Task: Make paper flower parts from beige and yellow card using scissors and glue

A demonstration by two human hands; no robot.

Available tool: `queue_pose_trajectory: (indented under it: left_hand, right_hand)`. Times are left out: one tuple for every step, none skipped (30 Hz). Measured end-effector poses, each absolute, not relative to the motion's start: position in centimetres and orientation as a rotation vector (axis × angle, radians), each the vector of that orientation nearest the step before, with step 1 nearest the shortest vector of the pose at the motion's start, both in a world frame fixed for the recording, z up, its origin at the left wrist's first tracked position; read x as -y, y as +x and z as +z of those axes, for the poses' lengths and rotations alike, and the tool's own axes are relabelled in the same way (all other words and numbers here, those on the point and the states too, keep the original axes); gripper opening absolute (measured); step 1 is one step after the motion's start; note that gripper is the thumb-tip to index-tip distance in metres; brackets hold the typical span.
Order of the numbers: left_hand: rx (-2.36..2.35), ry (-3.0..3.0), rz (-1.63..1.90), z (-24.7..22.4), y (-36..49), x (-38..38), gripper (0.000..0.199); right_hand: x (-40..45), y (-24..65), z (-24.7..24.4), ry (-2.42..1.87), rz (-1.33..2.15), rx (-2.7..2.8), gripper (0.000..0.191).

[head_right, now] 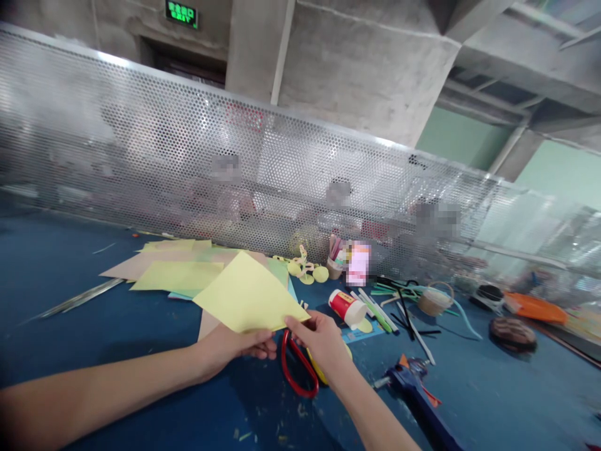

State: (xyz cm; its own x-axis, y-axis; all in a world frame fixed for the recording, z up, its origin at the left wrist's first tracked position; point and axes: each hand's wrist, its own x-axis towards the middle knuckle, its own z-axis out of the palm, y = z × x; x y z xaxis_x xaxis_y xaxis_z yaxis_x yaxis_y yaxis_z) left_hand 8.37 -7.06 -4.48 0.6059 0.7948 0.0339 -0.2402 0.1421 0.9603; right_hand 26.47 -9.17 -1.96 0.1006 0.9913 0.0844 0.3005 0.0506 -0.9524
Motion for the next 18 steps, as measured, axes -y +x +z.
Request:
queue_pose_trajectory:
  left_hand:
    - [-0.569,1.207,0.802,-4.46,8.38,7.05,0.027]
    - [-0.571,1.202,0.800,-4.44,8.38,7.04,0.028]
    - [-0.573,1.192,0.798,-4.41,8.37,7.03,0.028]
    - [-0.576,1.179,0.798,-4.39,8.36,7.03,0.028]
    - [-0.580,1.167,0.800,-4.38,8.35,7.02,0.028]
    - [-0.583,1.160,0.801,-4.39,8.33,7.02,0.028]
    - [-0.582,1.156,0.801,-4.41,8.32,7.01,0.029]
    - [-0.580,1.154,0.801,-4.43,8.30,7.01,0.029]
    - [-0.577,1.152,0.798,-4.44,8.30,7.00,0.029]
    - [-0.576,1.146,0.795,-4.44,8.30,7.00,0.029]
    - [-0.576,1.139,0.789,-4.42,8.32,7.01,0.029]
    - [-0.577,1.131,0.782,-4.39,8.35,7.01,0.030]
    - [-0.581,1.123,0.776,-4.36,8.38,7.02,0.030]
    - [-0.583,1.120,0.769,-4.33,8.42,7.04,0.030]
    - [-0.585,1.119,0.766,-4.31,8.46,7.04,0.030]
    - [-0.586,1.120,0.767,-4.30,8.48,7.05,0.031]
    - [-0.587,1.122,0.771,-4.30,8.50,7.05,0.031]
    - [-0.588,1.127,0.776,-4.32,8.51,7.05,0.031]
  right_hand:
    - [9.15,26.42,-1.95,-1.430,0.913,1.368,0.034]
    - [9.12,26.38,-1.96,-1.435,0.911,1.364,0.034]
    - [9.08,26.36,-1.98,-1.435,0.913,1.360,0.034]
    - [9.03,26.34,-2.01,-1.429,0.922,1.353,0.034]
    - [8.98,26.34,-2.06,-1.418,0.937,1.343,0.034]
    - [8.94,26.34,-2.11,-1.403,0.956,1.331,0.034]
    - [8.91,26.35,-2.15,-1.389,0.975,1.319,0.034]
    - [8.90,26.36,-2.19,-1.379,0.990,1.311,0.034]
    - [8.92,26.37,-2.20,-1.373,0.999,1.309,0.034]
    - [8.95,26.37,-2.20,-1.373,1.000,1.312,0.034]
    - [9.00,26.36,-2.19,-1.377,0.996,1.319,0.034]
    - [9.07,26.36,-2.16,-1.382,0.989,1.324,0.035]
    - [9.13,26.35,-2.13,-1.388,0.982,1.330,0.036]
    - [9.19,26.35,-2.11,-1.393,0.977,1.335,0.037]
    - [9.23,26.35,-2.09,-1.400,0.973,1.338,0.037]
    - [9.25,26.36,-2.09,-1.405,0.971,1.338,0.037]
    - [9.25,26.38,-2.10,-1.412,0.970,1.334,0.037]
    - [9.22,26.40,-2.12,-1.417,0.971,1.328,0.037]
